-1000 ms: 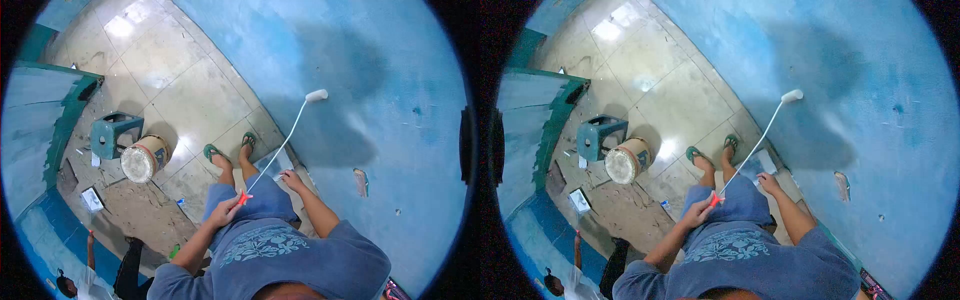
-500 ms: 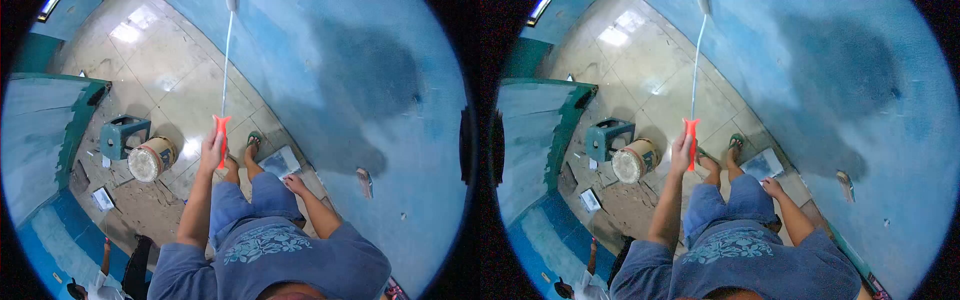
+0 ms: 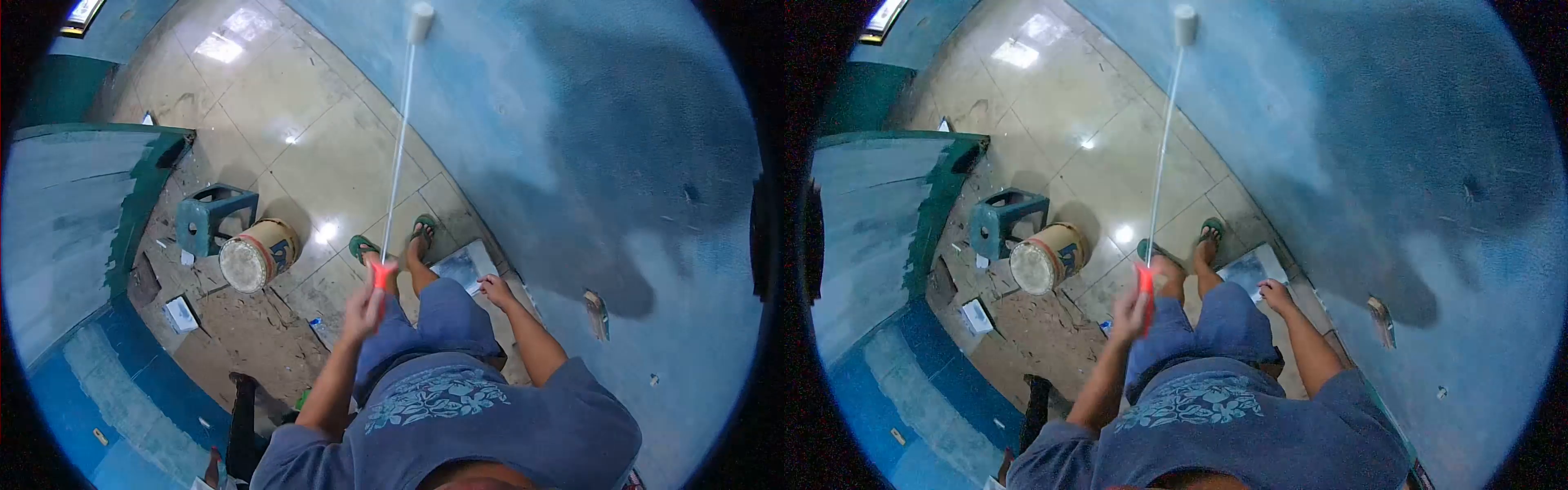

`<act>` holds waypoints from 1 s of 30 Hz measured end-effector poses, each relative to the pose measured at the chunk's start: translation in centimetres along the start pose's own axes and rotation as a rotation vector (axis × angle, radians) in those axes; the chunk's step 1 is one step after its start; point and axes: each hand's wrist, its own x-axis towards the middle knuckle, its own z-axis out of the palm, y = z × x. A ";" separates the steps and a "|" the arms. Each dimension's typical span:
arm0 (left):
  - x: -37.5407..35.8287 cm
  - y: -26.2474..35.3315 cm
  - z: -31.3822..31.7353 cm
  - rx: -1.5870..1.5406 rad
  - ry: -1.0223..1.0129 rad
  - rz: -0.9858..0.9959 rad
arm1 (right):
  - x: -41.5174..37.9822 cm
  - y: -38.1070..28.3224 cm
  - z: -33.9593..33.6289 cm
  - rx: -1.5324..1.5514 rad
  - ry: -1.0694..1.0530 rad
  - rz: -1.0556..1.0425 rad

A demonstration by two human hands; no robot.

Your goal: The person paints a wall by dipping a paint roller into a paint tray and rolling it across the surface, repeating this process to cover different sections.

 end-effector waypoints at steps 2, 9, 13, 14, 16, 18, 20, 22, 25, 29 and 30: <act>7.1 7.8 -1.8 -0.343 0.132 -0.028 | 0.5 0.6 0.0 0.037 -0.006 -0.016; 8.1 10.2 -2.3 -0.338 0.135 0.061 | 0.9 1.1 -0.1 -0.022 -0.052 -0.019; -5.8 6.6 -2.4 0.022 -0.086 0.055 | 1.8 2.8 -1.2 -0.038 -0.100 -0.014; -7.2 10.0 -3.0 -0.052 -0.177 0.000 | 1.2 2.4 -1.6 -0.039 -0.113 -0.015; -9.3 8.2 -4.0 -0.042 -0.133 0.111 | 1.7 0.7 -2.4 -0.142 -0.128 0.065; -8.8 7.4 -5.7 0.084 -0.195 0.254 | 2.4 0.3 -2.9 -0.141 -0.119 0.043; -6.1 8.0 -6.8 0.016 -0.174 0.090 | 3.2 -0.3 -2.9 -0.136 -0.101 0.035; -1.0 7.6 -6.8 0.001 -0.089 0.111 | 3.3 -0.8 -2.6 0.009 -0.083 0.010; 7.6 11.3 -6.5 -0.355 0.119 0.124 | 1.5 -3.8 -2.2 -0.011 -0.033 -0.025; 8.3 11.5 -6.6 -0.493 0.050 0.060 | 3.9 0.0 -0.2 0.035 -0.017 -0.023; 6.4 11.7 -6.6 -0.515 0.040 0.052 | 3.8 0.2 0.8 0.049 -0.012 -0.030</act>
